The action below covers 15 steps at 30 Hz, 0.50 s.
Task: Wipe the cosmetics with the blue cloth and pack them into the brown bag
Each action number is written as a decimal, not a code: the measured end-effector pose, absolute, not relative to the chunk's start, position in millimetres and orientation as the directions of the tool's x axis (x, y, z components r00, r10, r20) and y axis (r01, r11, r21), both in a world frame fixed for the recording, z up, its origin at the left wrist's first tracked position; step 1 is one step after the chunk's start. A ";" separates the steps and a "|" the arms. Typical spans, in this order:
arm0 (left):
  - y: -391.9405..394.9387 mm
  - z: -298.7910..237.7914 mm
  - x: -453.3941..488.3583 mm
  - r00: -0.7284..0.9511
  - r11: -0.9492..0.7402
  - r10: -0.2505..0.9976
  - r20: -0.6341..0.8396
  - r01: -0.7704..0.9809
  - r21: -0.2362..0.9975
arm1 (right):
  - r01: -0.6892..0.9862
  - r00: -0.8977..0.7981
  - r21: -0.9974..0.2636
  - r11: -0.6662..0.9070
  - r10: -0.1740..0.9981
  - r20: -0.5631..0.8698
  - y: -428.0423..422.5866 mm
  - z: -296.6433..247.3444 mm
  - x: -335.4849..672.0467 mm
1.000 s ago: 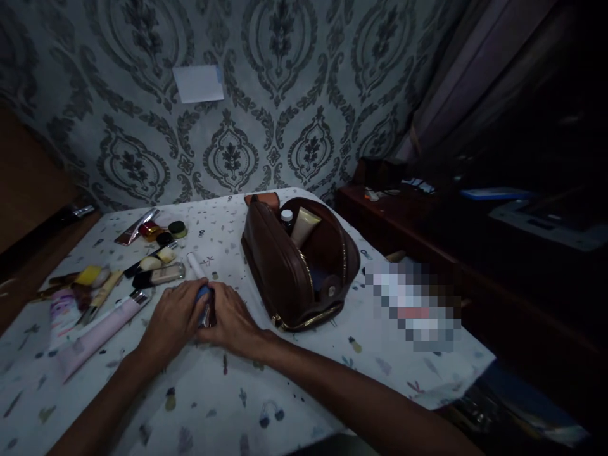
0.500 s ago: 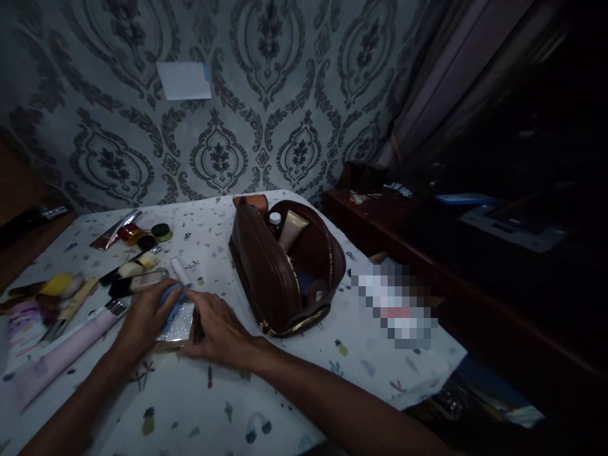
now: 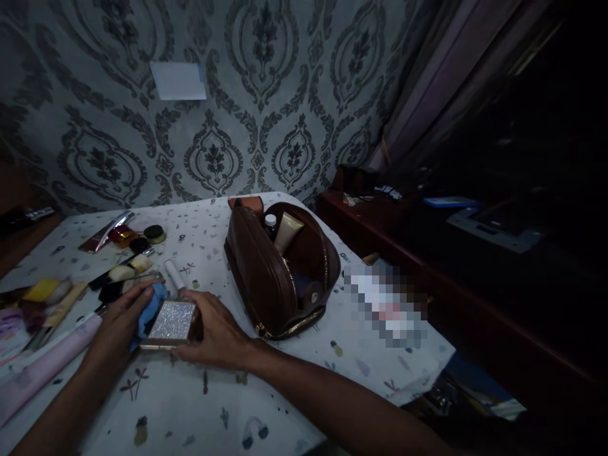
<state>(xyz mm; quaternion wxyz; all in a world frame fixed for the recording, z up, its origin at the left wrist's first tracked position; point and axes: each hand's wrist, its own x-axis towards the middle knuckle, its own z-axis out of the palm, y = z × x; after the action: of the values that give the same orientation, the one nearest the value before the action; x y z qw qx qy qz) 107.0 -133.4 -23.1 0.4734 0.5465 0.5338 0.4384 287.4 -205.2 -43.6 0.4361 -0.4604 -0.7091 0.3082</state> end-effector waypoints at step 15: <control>-139.5 -22.9 100.8 0.276 -0.169 0.959 0.057 0.400 0.901 | 0.209 0.018 -0.964 0.163 0.985 0.170 -204.0 -40.0 288.0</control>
<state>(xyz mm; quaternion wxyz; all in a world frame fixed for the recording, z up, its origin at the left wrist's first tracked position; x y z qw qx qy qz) 100.8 -139.5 -22.9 0.4111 0.6848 0.4964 0.3399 288.0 -204.0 -40.0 0.4945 -0.5145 -0.5803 0.3925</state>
